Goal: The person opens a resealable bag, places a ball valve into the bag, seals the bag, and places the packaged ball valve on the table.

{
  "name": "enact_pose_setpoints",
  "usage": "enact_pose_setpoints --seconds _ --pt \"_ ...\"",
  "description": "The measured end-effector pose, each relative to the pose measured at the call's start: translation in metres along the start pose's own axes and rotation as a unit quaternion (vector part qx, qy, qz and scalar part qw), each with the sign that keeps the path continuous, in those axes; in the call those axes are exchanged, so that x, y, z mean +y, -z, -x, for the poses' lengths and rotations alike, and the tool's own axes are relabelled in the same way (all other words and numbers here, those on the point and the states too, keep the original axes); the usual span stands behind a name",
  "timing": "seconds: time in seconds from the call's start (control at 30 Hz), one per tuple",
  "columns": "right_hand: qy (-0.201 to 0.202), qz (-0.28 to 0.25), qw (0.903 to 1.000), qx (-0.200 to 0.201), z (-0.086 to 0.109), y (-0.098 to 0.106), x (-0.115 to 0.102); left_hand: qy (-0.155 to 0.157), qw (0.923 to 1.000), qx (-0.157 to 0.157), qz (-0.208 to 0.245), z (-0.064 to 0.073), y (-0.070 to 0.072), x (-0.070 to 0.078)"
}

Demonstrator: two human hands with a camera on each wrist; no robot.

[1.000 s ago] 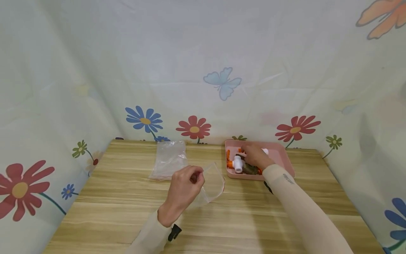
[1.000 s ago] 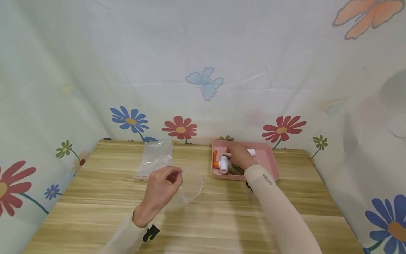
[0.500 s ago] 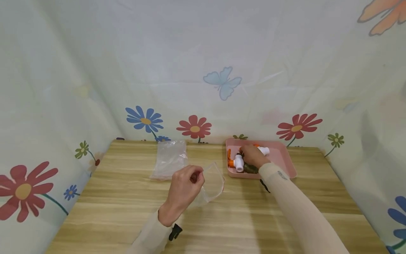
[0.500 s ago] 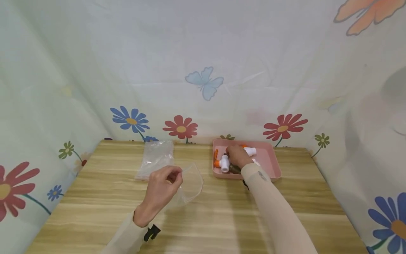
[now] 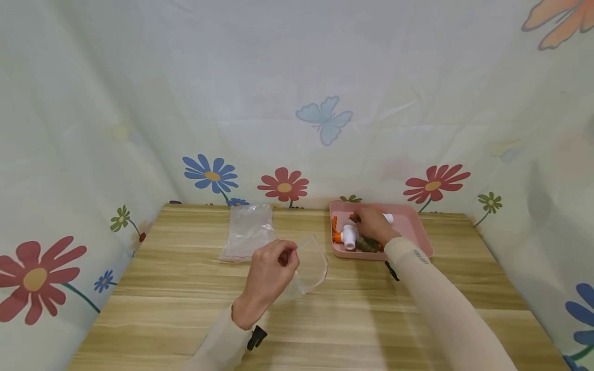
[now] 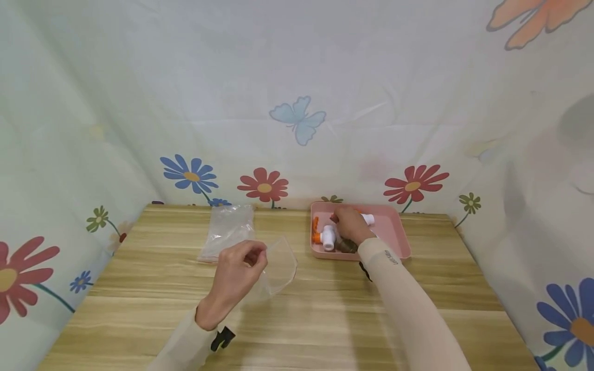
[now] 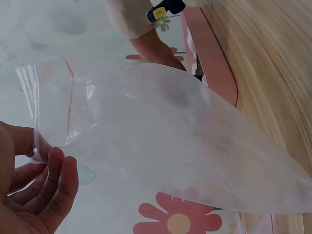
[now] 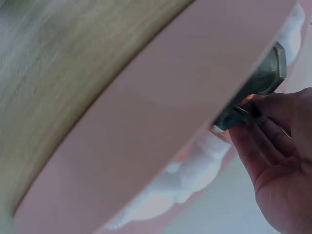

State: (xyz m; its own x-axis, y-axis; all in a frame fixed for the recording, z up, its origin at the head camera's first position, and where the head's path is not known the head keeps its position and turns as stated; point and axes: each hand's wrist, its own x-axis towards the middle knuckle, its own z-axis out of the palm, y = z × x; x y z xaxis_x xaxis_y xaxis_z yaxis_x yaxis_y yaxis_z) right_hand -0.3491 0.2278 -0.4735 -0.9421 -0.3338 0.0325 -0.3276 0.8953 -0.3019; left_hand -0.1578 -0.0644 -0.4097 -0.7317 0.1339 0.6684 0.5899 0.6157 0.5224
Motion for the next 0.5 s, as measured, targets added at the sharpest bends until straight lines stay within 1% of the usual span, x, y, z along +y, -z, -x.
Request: enact_pose_setpoints --seconds 0.13,0.27,0.5 --pt "0.003 0.004 0.9999 0.015 0.006 0.01 -0.003 0.004 1.0 0.0 -0.002 -0.001 0.001 0.001" --pt "0.019 0.013 0.9992 0.032 0.015 0.021 -0.008 0.009 1.0 -0.002 0.001 -0.001 0.001 0.002" --pt "-0.003 -0.009 0.9996 0.028 0.034 0.038 -0.014 0.012 0.9999 -0.003 0.003 -0.003 0.002 0.004"
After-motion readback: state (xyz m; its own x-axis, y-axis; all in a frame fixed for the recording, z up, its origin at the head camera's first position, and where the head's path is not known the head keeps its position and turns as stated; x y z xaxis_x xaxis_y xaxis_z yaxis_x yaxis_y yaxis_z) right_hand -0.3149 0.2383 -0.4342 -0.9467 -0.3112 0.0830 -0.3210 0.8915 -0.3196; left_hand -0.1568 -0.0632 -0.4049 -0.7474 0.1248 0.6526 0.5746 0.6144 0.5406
